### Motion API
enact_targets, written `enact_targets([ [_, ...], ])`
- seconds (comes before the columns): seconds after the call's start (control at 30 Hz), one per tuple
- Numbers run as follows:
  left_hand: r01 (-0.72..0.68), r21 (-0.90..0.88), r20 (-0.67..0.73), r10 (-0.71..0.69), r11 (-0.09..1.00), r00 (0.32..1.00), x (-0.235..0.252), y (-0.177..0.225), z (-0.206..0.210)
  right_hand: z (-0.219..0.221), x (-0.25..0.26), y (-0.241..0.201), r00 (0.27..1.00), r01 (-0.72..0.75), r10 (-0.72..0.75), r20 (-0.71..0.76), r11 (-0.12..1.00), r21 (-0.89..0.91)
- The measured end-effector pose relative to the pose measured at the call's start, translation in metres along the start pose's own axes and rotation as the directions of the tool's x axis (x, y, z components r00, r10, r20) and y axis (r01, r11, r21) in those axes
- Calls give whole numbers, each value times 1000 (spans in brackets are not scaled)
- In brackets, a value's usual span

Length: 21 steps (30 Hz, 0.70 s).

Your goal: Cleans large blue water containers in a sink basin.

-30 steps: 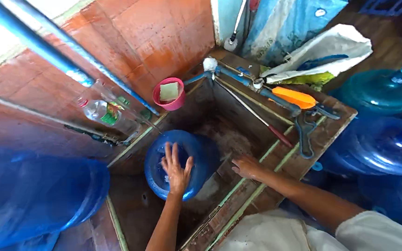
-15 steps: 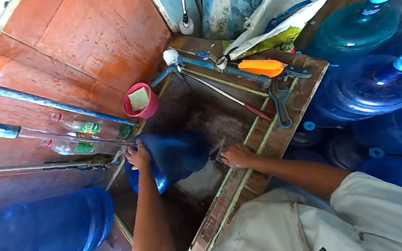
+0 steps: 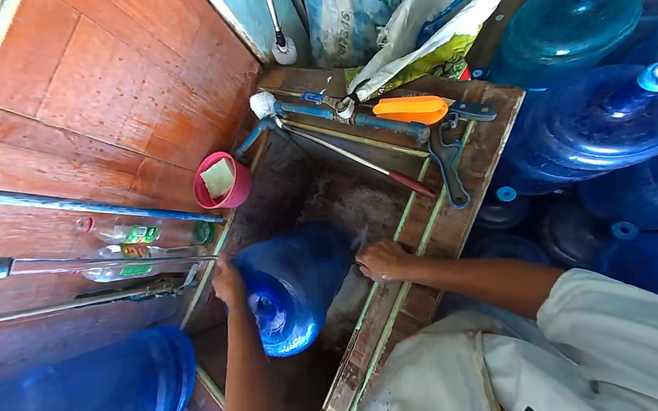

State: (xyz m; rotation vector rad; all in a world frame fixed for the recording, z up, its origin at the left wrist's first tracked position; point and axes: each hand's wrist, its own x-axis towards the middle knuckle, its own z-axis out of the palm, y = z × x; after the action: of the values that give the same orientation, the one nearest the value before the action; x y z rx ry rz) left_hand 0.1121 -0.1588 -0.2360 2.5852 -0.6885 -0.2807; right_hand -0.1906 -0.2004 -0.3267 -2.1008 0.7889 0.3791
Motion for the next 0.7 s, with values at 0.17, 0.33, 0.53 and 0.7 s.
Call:
enact_targets([
  [0.17,-526,-144,-36,527,838,849,-22,6,33,6,-1,3,1000,25,-25,-17,999,-22],
  [0.33,-181,124,-229,206,976,951,-59,-68,20,5,-5,2,999,28,-28,-20,1000,-9],
  [0.53,244,-147,-172,-268,958,948,-18,-106,-3,1,-2,-2,1000,-5,6,19,1000,-25],
  [0.7,-202,-45,-195,190,978,962,-17,-46,10,5,-2,1,1000,29,-29,-2,999,-35],
])
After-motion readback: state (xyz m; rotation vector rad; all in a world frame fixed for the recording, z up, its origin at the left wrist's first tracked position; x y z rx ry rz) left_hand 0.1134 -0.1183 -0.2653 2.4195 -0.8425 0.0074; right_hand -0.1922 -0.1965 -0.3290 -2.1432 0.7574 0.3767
